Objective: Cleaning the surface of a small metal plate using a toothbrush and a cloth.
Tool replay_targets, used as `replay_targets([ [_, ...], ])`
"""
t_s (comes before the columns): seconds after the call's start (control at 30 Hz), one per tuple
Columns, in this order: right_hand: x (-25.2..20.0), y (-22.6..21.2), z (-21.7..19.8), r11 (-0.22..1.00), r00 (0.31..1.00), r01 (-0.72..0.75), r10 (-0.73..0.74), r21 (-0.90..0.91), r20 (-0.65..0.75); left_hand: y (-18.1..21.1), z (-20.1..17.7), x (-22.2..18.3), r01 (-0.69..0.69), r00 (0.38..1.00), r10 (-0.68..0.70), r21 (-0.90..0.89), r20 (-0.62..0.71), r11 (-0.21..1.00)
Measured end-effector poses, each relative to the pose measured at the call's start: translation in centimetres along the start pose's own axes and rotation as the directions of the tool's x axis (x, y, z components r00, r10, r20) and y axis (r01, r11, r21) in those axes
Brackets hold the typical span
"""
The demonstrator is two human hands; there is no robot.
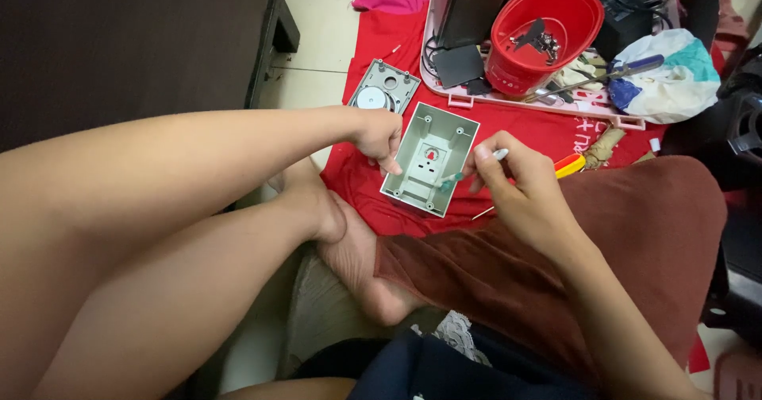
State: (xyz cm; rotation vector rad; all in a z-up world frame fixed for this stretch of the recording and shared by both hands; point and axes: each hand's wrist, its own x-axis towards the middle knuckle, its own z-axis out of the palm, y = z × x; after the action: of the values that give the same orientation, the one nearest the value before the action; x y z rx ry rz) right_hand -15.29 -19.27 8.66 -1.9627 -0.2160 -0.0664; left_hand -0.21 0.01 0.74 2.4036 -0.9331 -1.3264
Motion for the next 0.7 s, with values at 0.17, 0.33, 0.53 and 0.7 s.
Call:
replay_targets([
  [0.17,0.0,-0.3,-0.2,0.999,0.999,0.022,-0.022,-0.025,-0.036,-0.1,0.0,0.2,-0.010,1.000,0.010,-0.009,0.004,1.000],
  [0.33,0.2,-0.5,-0.9,0.993,0.993,0.047,-0.059,-0.113,-0.107,0.2,-0.2,-0.2,-0.004,1.000,0.004,0.014,0.011,1.000],
  [0.53,0.0,-0.4,-0.8,0.973,0.992,0.015,-0.043,-0.230,-0.117,0.4,-0.2,-0.3,0.003,1.000,-0.004,0.024,0.012,1.000],
  [0.7,-0.4,0.2,-0.5,0.975,0.996,-0.039,0.021,-0.221,-0.085,0.1,-0.1,0.0,-0.013,1.000,0.012,0.034,0.011,0.999],
])
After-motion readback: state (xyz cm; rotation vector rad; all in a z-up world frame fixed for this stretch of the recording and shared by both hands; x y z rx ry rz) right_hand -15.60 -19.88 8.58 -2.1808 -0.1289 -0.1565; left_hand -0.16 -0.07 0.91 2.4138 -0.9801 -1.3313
